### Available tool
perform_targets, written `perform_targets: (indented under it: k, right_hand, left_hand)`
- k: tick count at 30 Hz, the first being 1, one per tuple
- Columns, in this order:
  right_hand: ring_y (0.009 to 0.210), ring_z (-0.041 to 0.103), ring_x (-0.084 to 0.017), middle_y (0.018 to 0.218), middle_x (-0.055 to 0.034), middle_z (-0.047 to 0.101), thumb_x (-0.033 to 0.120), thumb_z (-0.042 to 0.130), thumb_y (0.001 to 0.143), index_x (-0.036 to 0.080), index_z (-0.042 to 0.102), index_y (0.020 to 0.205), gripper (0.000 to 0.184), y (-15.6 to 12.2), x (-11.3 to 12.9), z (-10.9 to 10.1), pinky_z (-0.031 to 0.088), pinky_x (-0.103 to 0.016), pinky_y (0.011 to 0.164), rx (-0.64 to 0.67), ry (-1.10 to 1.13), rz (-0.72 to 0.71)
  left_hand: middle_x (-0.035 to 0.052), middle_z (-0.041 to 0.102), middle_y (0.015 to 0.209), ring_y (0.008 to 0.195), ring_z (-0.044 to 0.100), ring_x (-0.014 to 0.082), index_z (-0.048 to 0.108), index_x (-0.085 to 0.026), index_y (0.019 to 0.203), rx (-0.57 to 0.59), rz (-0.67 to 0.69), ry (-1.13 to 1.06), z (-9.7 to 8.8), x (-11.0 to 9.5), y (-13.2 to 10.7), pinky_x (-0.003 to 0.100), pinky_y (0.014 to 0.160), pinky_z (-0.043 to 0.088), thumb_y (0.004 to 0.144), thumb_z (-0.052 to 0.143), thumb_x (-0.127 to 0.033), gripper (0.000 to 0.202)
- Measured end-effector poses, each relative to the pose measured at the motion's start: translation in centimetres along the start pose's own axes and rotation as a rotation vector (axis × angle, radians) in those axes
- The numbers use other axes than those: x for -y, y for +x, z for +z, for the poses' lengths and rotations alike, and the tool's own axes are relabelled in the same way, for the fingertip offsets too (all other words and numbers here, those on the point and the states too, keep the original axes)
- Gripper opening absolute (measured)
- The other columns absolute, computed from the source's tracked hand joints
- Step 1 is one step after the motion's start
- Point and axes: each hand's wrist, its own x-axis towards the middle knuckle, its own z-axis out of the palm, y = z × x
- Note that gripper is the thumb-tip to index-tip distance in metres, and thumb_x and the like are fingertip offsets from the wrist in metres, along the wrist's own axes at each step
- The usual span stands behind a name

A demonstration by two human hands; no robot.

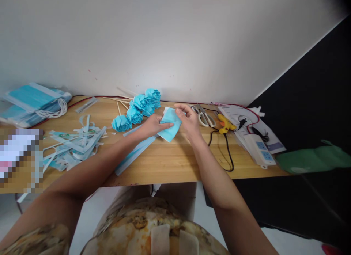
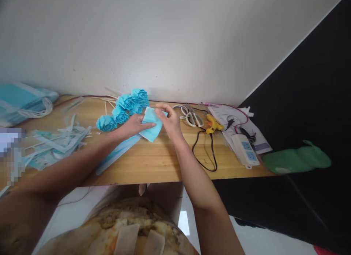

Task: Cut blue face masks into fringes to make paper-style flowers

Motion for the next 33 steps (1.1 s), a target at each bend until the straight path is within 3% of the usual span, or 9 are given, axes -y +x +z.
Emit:
perform_targets:
  k: [3,9,18,21,24,26,29,33]
  right_hand:
    - [0.083,0.061,-0.019,0.086,-0.0024,0.069,0.047,0.071,0.079,0.022,0.071,0.085,0.025,-0.1,0.3,-0.2,0.049,-0.033,0.077,0.081,-0.024,0.012]
    - [0.075,0.056,-0.017,0.077,-0.0014,0.064,0.048,0.067,0.079,0.022,0.064,0.078,0.026,0.8,0.0,-0.9,0.047,-0.030,0.070,-0.168,0.018,0.023]
    - [0.078,0.060,-0.019,0.083,-0.0033,0.065,0.066,0.064,0.077,0.024,0.061,0.085,0.043,1.4,-2.2,-0.8,0.049,-0.032,0.072,-0.188,0.073,0.096]
    - [0.092,0.065,-0.023,0.097,-0.0069,0.070,0.081,0.051,0.079,0.025,0.063,0.109,0.065,1.6,-2.3,-1.1,0.052,-0.035,0.076,-0.045,0.150,0.170]
    - [0.097,0.067,-0.024,0.110,-0.0088,0.072,0.089,0.040,0.078,0.026,0.059,0.125,0.081,1.5,-2.1,-1.0,0.055,-0.038,0.080,0.119,0.264,0.263]
    - [0.093,0.068,-0.023,0.110,-0.0074,0.073,0.086,0.051,0.075,0.027,0.062,0.120,0.076,1.3,-2.1,-0.7,0.055,-0.037,0.081,0.183,0.306,0.300]
    - [0.087,0.067,-0.020,0.101,-0.0041,0.074,0.067,0.077,0.066,0.024,0.068,0.102,0.057,0.8,-2.3,-0.1,0.055,-0.034,0.081,0.190,0.304,0.300]
    - [0.079,0.065,-0.018,0.087,-0.0017,0.074,0.054,0.083,0.061,0.020,0.069,0.087,0.046,0.5,-2.7,0.3,0.054,-0.033,0.080,0.146,0.198,0.269]
  left_hand:
    - [0.0015,0.064,0.056,0.050,0.053,0.0132,0.070,-0.016,0.060,0.071,0.033,0.045,0.1,0.1,-0.1,0.023,0.047,0.040,0.066,0.081,-0.038,0.025]
    - [0.0033,0.062,0.054,0.046,0.052,0.0131,0.070,-0.015,0.060,0.144,-0.024,0.118,0.0,0.5,-0.2,0.023,0.044,0.038,0.069,0.080,-0.044,0.031]
    - [0.0049,0.062,0.051,0.045,0.055,0.0156,0.068,-0.017,0.058,0.230,-0.065,0.149,-0.4,-0.7,-0.4,0.026,0.045,0.041,0.071,0.080,-0.039,0.028]
    - [0.0063,0.064,0.053,0.046,0.056,0.0165,0.070,-0.016,0.059,0.136,-0.057,0.131,-0.4,-0.6,-0.2,0.027,0.047,0.042,0.072,0.079,-0.037,0.027]
    - [0.0053,0.063,0.053,0.046,0.055,0.0149,0.070,-0.015,0.059,-0.068,-0.033,0.062,-0.4,-0.2,0.1,0.027,0.048,0.042,0.075,0.077,-0.035,0.026]
    - [0.0038,0.063,0.053,0.047,0.054,0.0141,0.069,-0.016,0.059,-0.164,-0.013,0.016,-0.5,0.1,0.4,0.026,0.048,0.043,0.074,0.077,-0.035,0.026]
    - [0.0028,0.064,0.056,0.050,0.055,0.0143,0.070,-0.016,0.062,-0.186,-0.002,0.005,-0.5,0.5,0.6,0.025,0.049,0.043,0.073,0.077,-0.036,0.024]
    - [0.0020,0.068,0.064,0.060,0.057,0.0150,0.073,-0.015,0.068,-0.201,0.014,-0.092,-0.7,0.8,0.8,0.025,0.054,0.043,0.069,0.081,-0.034,0.020]
